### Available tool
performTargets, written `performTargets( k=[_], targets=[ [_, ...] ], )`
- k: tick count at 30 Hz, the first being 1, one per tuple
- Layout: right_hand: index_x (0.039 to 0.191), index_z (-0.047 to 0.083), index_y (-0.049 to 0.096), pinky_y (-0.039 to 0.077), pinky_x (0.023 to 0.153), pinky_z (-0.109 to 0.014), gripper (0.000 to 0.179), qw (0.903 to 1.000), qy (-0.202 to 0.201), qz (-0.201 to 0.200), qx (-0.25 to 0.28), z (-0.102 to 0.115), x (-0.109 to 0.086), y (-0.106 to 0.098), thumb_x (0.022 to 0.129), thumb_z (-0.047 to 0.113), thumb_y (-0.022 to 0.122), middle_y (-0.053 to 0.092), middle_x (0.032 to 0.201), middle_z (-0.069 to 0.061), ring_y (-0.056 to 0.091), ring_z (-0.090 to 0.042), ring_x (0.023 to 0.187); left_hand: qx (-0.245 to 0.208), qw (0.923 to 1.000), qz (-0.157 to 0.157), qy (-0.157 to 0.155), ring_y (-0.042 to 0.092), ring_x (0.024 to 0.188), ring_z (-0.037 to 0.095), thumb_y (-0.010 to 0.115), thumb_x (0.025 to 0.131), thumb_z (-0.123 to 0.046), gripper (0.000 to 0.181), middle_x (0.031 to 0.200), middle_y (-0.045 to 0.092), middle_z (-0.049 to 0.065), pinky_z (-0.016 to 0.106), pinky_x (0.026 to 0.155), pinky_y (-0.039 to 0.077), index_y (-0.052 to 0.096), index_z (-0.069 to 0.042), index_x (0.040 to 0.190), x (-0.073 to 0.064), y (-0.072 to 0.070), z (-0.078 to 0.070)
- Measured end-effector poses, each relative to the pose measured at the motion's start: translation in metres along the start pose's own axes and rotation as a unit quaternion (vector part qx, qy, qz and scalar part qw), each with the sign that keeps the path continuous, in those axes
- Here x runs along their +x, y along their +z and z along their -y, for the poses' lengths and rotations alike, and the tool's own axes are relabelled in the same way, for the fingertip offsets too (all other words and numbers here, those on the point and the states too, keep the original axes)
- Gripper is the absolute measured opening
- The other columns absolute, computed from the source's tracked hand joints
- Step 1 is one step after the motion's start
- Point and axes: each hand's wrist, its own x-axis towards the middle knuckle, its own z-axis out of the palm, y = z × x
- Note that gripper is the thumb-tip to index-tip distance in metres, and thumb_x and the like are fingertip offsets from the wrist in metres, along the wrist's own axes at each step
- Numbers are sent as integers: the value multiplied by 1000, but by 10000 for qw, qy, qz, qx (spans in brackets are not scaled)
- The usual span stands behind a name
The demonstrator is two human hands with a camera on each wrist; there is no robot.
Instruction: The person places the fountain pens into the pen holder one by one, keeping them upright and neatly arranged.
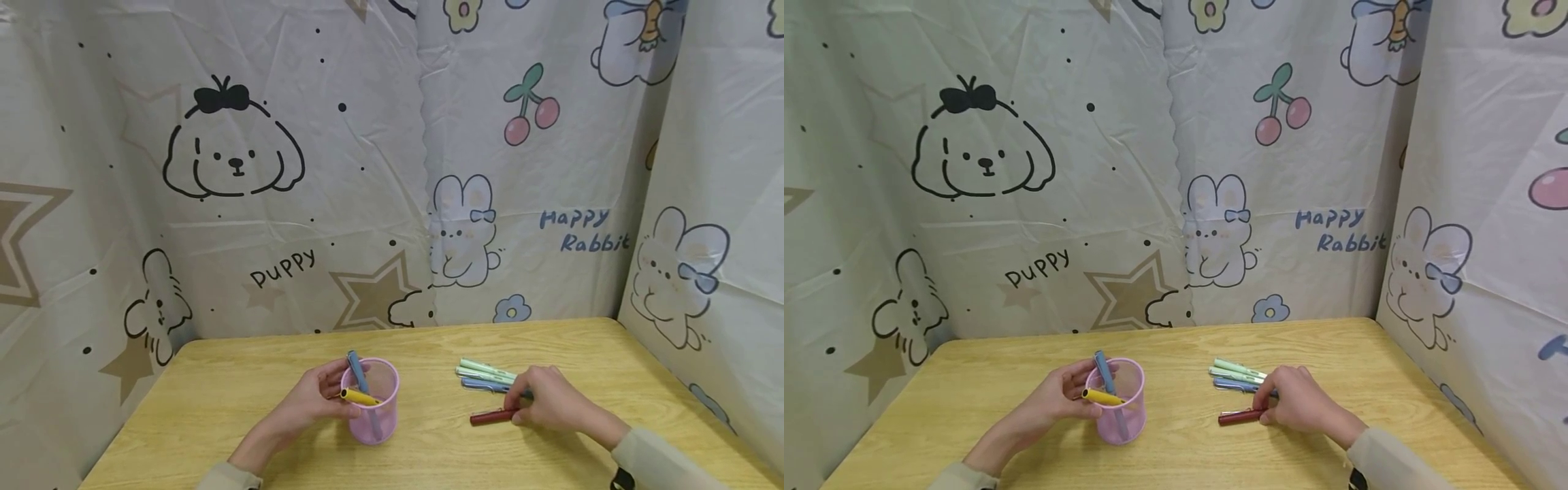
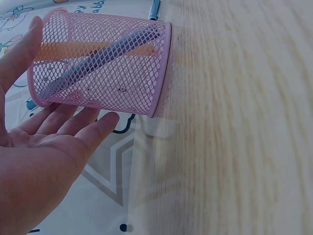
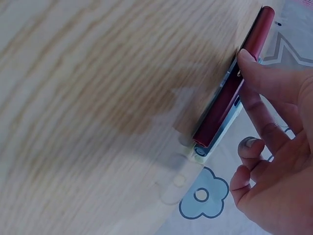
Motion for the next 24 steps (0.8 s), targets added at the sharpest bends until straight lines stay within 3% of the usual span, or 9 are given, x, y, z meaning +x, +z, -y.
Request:
performTargets(
  k=[13, 19, 24],
  targets=[
    [85, 30, 82, 40, 75, -39, 22, 9997, 98, 209, 87, 3, 1, -2, 72, 23, 98, 70, 84, 21, 60, -5, 79, 150, 9997, -143, -155, 43, 145, 41, 83, 90, -3, 90, 160, 42, 27, 35, 108, 50, 29, 5, 163, 0, -1, 1],
    [84, 26, 82, 45, 72, -34, 21, 9981, 360, 338, 355, 4, 3, -1, 72, 18, 98, 71, 82, 18, 58, -6, 77, 192, 9996, -147, -145, 45, 145, 40, 83, 90, -4, 91, 160, 42, 27, 34, 109, 49, 29, 5, 163, 0, 0, 0],
    [82, 25, 82, 42, 71, -35, 20, 9967, 520, 383, 489, 4, 4, 0, 73, 17, 98, 69, 79, 16, 55, -11, 76, 117, 9999, -57, -77, 41, 146, 42, 83, 90, -4, 92, 161, 42, 26, 32, 109, 48, 27, 7, 162, 0, 0, 1]
  ],
)
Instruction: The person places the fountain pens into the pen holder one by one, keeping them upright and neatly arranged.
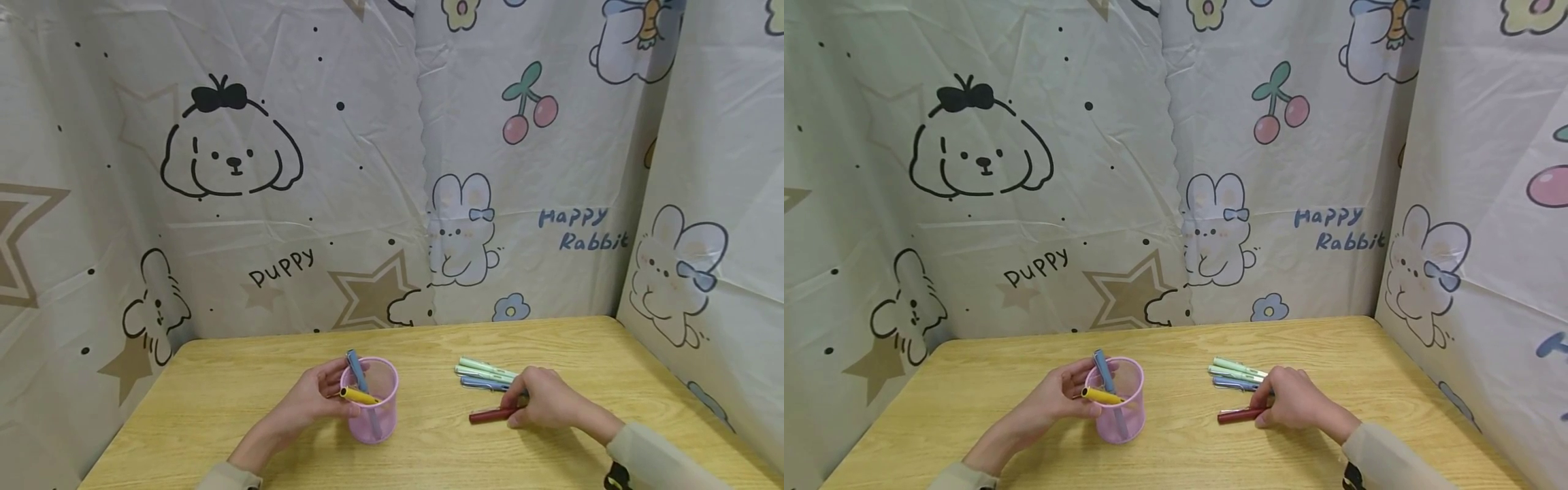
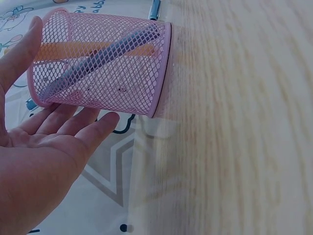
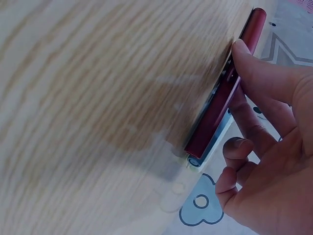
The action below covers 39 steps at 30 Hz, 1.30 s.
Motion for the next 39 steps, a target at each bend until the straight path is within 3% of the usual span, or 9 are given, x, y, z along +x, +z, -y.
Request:
performTargets(
  k=[14, 26, 39],
  targets=[
    [85, 21, 83, 44, 68, -29, 20, 9989, -70, -33, 472, -10, 0, 4, 73, 15, 97, 70, 79, 14, 57, -10, 76, -76, 10000, 39, -26, 38, 148, 44, 84, 89, -3, 93, 162, 40, 25, 32, 109, 48, 27, 8, 162, 2, -1, 2],
    [83, 24, 82, 43, 70, -31, 22, 9992, -175, -132, 335, -10, 0, 5, 70, 15, 98, 69, 78, 17, 56, -8, 76, -15, 10000, -40, -83, 45, 144, 44, 85, 90, -6, 93, 159, 42, 29, 34, 107, 51, 27, 8, 162, 1, 2, -2],
    [79, 27, 81, 38, 71, -35, 23, 9996, -170, -220, -8, -9, 3, 6, 69, 19, 99, 68, 77, 19, 54, -6, 74, -96, 9999, 52, 5, 41, 146, 43, 83, 90, -2, 92, 161, 41, 27, 32, 108, 49, 26, 9, 162, 0, 0, 0]
  ],
)
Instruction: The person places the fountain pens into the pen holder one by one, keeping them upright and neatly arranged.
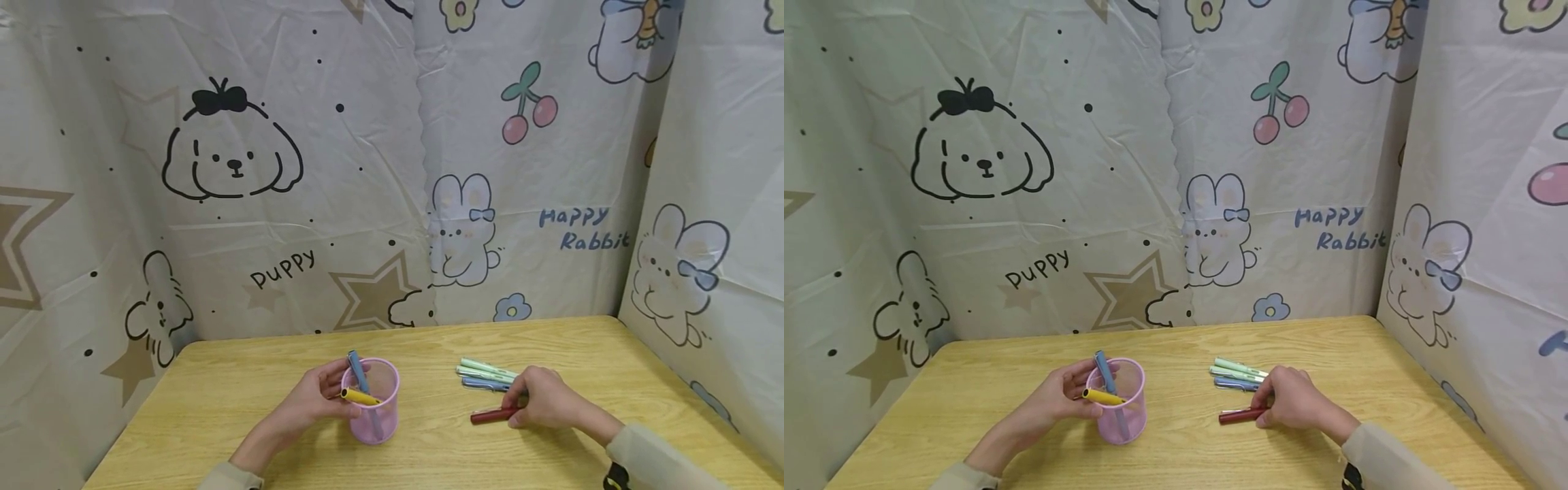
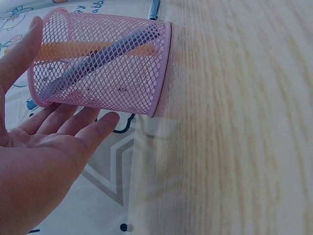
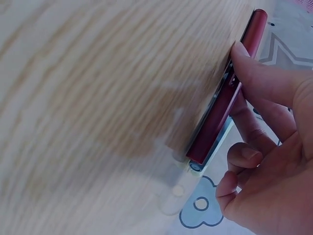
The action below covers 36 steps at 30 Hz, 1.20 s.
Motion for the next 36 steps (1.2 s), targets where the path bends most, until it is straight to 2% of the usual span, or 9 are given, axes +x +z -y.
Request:
performTargets(
  k=[6, 13, 19, 26, 32, 36],
  targets=[
    [78, 28, 80, 36, 71, -36, 23, 9997, -30, -17, -246, 6, 0, -2, 69, 20, 99, 69, 76, 21, 52, -5, 72, 72, 9999, -114, -93, 44, 145, 41, 83, 91, -4, 92, 160, 41, 28, 34, 108, 49, 25, 8, 162, 0, 1, 0],
    [77, 29, 80, 37, 72, -38, 24, 9989, 41, -6, -478, 12, 3, -3, 68, 20, 100, 68, 75, 22, 50, -4, 71, -14, 10000, -58, -49, 42, 146, 42, 83, 90, -3, 91, 161, 40, 27, 33, 108, 50, 27, 8, 162, 1, -1, 1],
    [75, 29, 79, 37, 72, -38, 25, 9989, 48, 22, -466, 11, 3, -2, 68, 16, 99, 68, 74, 22, 50, -5, 71, 17, 10000, -22, 39, 43, 145, 44, 84, 89, -3, 90, 160, 41, 28, 34, 107, 51, 30, 8, 161, 2, -2, 2],
    [74, 30, 78, 35, 70, -35, 25, 9990, -102, 12, -436, 8, 2, -1, 68, 16, 99, 66, 73, 23, 47, -3, 69, -32, 10000, -18, -4, 42, 146, 43, 84, 89, -2, 91, 161, 41, 26, 33, 108, 50, 29, 7, 161, 2, -3, 2],
    [76, 27, 80, 35, 64, -28, 23, 9997, -98, 67, -192, 7, 1, -2, 70, 15, 98, 68, 74, 20, 47, -4, 69, -40, 10000, 12, 3, 39, 147, 45, 83, 90, -3, 91, 162, 40, 26, 32, 108, 50, 28, 8, 161, 2, -2, 2],
    [78, 27, 81, 36, 65, -28, 22, 10000, -35, 41, -58, 9, 0, -3, 70, 17, 98, 69, 76, 18, 48, -7, 71, 21, 10000, -34, -22, 39, 147, 44, 83, 90, -3, 91, 161, 41, 26, 32, 108, 49, 27, 8, 162, 1, -1, 1]
  ],
)
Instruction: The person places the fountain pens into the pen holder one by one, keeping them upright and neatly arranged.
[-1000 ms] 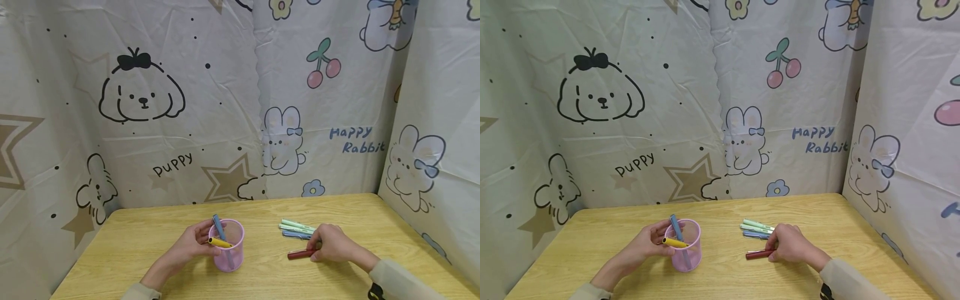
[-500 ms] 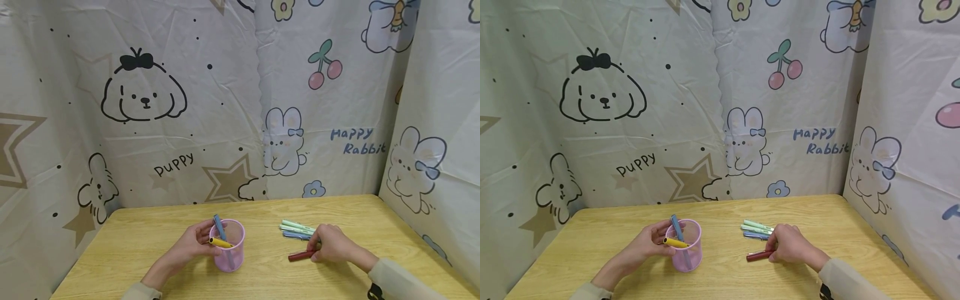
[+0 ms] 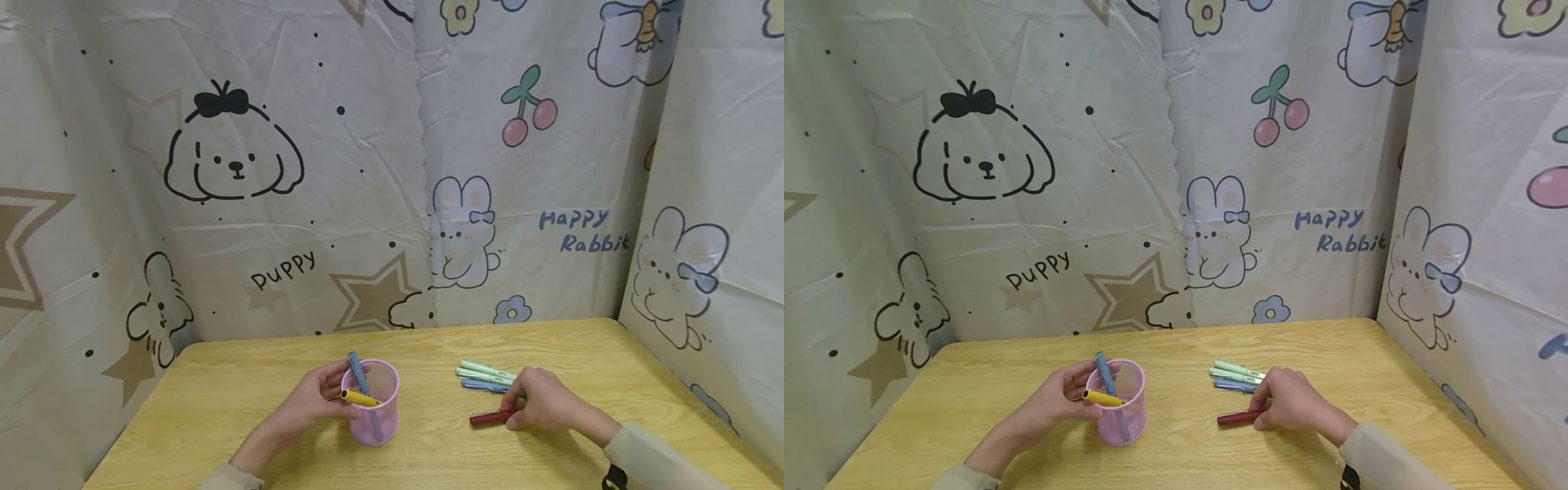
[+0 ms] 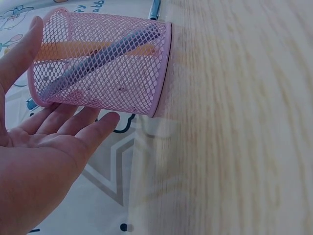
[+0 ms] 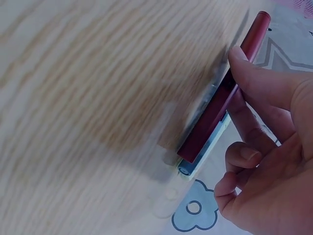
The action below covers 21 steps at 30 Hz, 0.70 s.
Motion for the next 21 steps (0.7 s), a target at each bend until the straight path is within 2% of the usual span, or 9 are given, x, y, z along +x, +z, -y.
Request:
performTargets(
  k=[6, 15, 21],
  targets=[
    [78, 27, 81, 37, 69, -31, 21, 9998, 57, -95, 179, 4, -2, -2, 72, 16, 97, 69, 79, 18, 49, -12, 75, 109, 9999, -32, 61, 40, 146, 43, 82, 91, -4, 92, 160, 41, 28, 32, 108, 49, 25, 10, 162, 0, 2, 0],
    [80, 24, 82, 50, 83, -46, 20, 9987, 173, -166, 457, 8, -2, -4, 73, 15, 97, 73, 87, 14, 61, -19, 92, 88, 9999, -82, 35, 44, 144, 42, 82, 90, -3, 92, 160, 41, 29, 33, 106, 51, 25, 9, 162, 0, 1, 0],
    [83, 21, 83, 50, 81, -43, 19, 9969, 221, -219, 730, 10, -2, -3, 74, 12, 96, 75, 89, 10, 61, -21, 91, 84, 9999, -101, -21, 45, 144, 40, 83, 90, -4, 93, 160, 42, 28, 33, 106, 51, 25, 8, 162, 0, 2, 0]
  ],
)
